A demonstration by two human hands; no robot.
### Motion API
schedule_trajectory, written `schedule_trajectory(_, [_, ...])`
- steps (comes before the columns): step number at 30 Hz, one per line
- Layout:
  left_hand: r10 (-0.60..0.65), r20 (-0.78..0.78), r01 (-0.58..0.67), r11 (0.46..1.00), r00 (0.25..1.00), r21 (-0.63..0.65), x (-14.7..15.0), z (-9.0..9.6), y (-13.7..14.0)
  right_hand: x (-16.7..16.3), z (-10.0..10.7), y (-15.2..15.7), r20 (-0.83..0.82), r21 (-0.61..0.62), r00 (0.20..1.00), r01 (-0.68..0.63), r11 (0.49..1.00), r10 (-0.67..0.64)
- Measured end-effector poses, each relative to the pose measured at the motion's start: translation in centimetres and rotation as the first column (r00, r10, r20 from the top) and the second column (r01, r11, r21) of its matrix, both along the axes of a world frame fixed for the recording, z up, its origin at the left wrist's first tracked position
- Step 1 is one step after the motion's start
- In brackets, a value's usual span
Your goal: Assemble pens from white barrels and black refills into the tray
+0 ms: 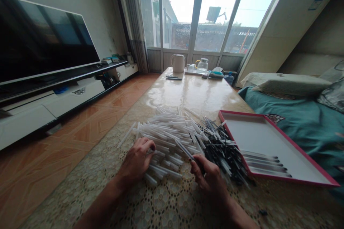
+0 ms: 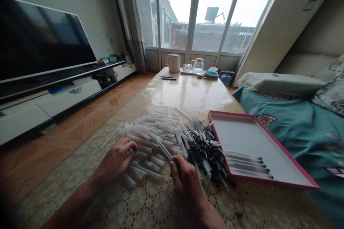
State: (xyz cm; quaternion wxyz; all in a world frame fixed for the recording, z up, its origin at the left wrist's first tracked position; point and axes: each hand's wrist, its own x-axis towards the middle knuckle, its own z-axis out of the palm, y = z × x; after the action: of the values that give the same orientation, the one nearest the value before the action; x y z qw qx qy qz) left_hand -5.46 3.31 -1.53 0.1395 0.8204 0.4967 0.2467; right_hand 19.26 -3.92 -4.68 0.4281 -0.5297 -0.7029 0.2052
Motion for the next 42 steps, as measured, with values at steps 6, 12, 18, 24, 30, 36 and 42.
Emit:
schedule_trajectory(6, [0.063, 0.477, 0.048, 0.975, 0.876, -0.216, 1.0, 0.9, -0.8, -0.2, 1.4, -0.5, 0.075, 0.088, 0.997, -0.016, 0.996, 0.009])
schedule_trajectory(12, [0.353, 0.8, 0.284, 0.802, 0.485, -0.526, 2.5, 0.5, -1.2, -0.1, 1.9, -0.9, 0.193, 0.089, 0.981, -0.041, 0.995, 0.023])
schedule_trajectory(18, [0.416, 0.799, 0.337, 0.748, 0.434, -0.572, 3.7, 0.0, -1.9, -0.2, 1.9, -0.9, 0.22, 0.091, 0.975, -0.039, 0.995, 0.018])
schedule_trajectory(24, [0.394, 0.786, 0.333, 0.747, 0.476, -0.576, 4.3, 0.4, -2.6, -0.3, 1.9, -0.8, 0.304, 0.13, 0.953, -0.057, 0.99, 0.014])
schedule_trajectory(30, [0.377, 0.787, 0.376, 0.723, 0.489, -0.58, 5.0, -0.5, -2.9, -0.2, 1.8, -0.5, 0.557, 0.258, 0.829, -0.128, 0.958, -0.039])
schedule_trajectory(36, [0.368, 0.816, 0.412, 0.725, 0.445, -0.552, 5.7, -1.2, -3.4, -0.6, 2.2, -0.9, 0.589, 0.266, 0.804, -0.099, 0.959, -0.08])
schedule_trajectory(42, [0.309, 0.843, 0.419, 0.76, 0.44, -0.497, 5.6, -0.7, -4.0, -0.6, 2.1, -1.1, 0.331, -0.01, 0.94, -0.082, 0.997, 0.081])
